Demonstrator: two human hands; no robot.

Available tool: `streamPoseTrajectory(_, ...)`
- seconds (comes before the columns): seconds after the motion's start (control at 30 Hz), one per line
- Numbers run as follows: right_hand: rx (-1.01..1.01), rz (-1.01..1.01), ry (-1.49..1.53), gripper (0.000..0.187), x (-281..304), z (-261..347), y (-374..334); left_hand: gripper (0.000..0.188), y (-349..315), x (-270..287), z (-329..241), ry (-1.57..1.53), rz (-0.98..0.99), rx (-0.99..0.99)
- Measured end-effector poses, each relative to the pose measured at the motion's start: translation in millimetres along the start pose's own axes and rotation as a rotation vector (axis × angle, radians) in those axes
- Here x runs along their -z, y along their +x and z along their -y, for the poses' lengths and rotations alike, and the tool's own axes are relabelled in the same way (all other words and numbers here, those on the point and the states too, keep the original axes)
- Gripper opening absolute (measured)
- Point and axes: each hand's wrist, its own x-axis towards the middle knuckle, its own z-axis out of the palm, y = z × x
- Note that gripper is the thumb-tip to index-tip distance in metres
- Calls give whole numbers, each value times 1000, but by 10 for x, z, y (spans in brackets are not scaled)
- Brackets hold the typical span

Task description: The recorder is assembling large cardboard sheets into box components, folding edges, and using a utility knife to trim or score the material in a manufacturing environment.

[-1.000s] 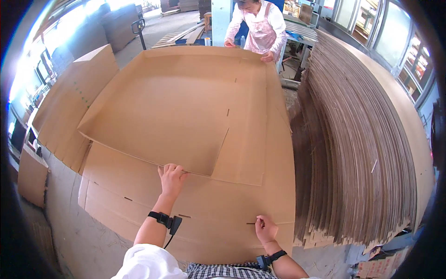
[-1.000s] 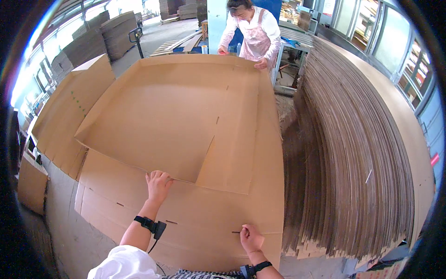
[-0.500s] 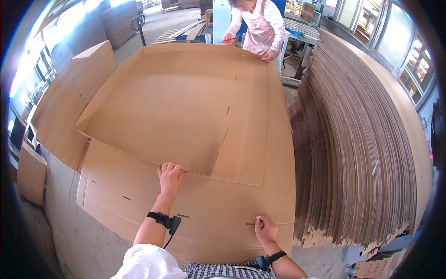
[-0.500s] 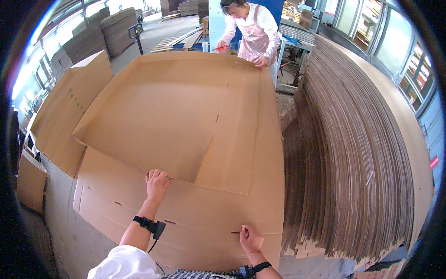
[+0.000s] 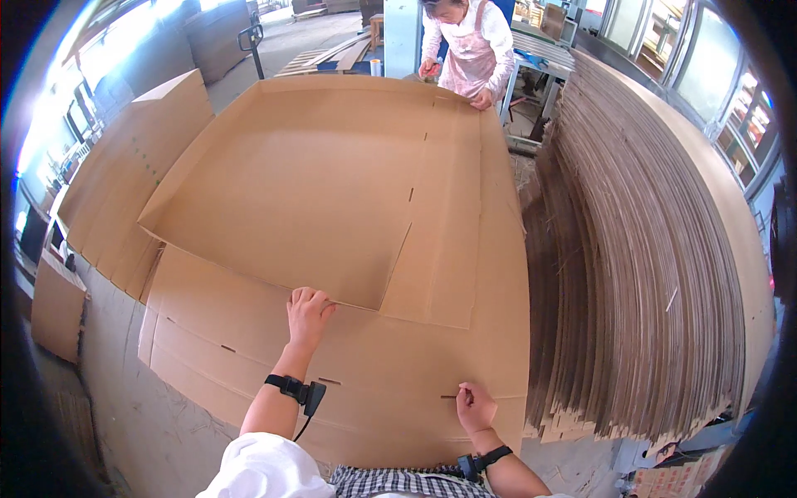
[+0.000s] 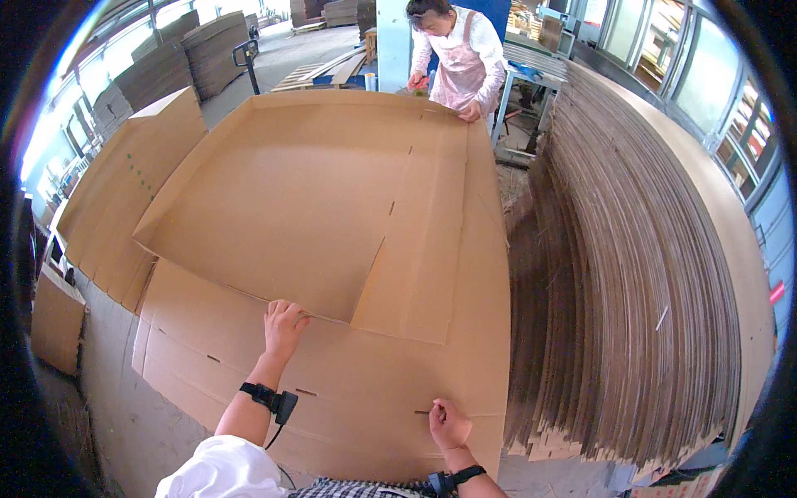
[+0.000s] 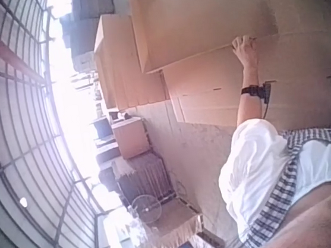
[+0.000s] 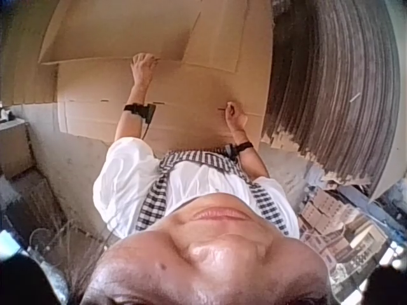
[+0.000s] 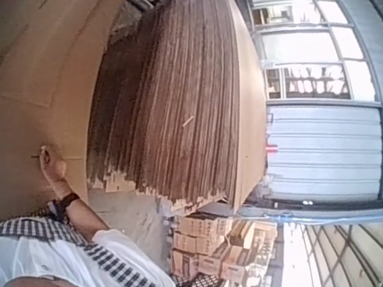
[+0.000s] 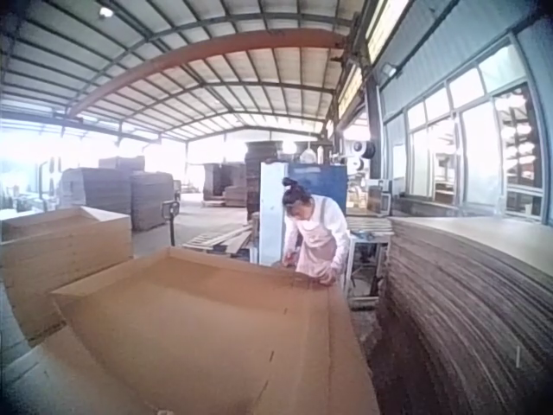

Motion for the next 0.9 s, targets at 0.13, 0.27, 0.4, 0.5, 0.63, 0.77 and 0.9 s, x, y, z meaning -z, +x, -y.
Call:
streamPoseTrajectory(0.13,12,0,-5,4,-20,-1,2,21,-12,-5,34,8,-11,-8)
streamPoseTrajectory(0.27,17,-20,-10,5,-25,-50,-26,20,10,20,-26,20,5,-5)
streamPoseTrajectory(0.4,13,-20,31,5,-5,14,-22,20,-4,6,3,9,9,-1)
streamPoseTrajectory(0.5,27,-20,18,5,-16,-14,-27,20,-14,-36,50,11,-38,-42)
streamPoseTrajectory(0.63,21,-34,12,5,-28,-32,-20,20,1,-43,35,5,-41,-50)
streamPoseTrajectory(0.77,-11,-20,13,5,-35,-46,-23,20,8,-33,22,10,-30,-27)
streamPoseTrajectory(0.9,-20,-10,-9,5,-21,-39,-20,21,8,-45,31,8,-44,-48)
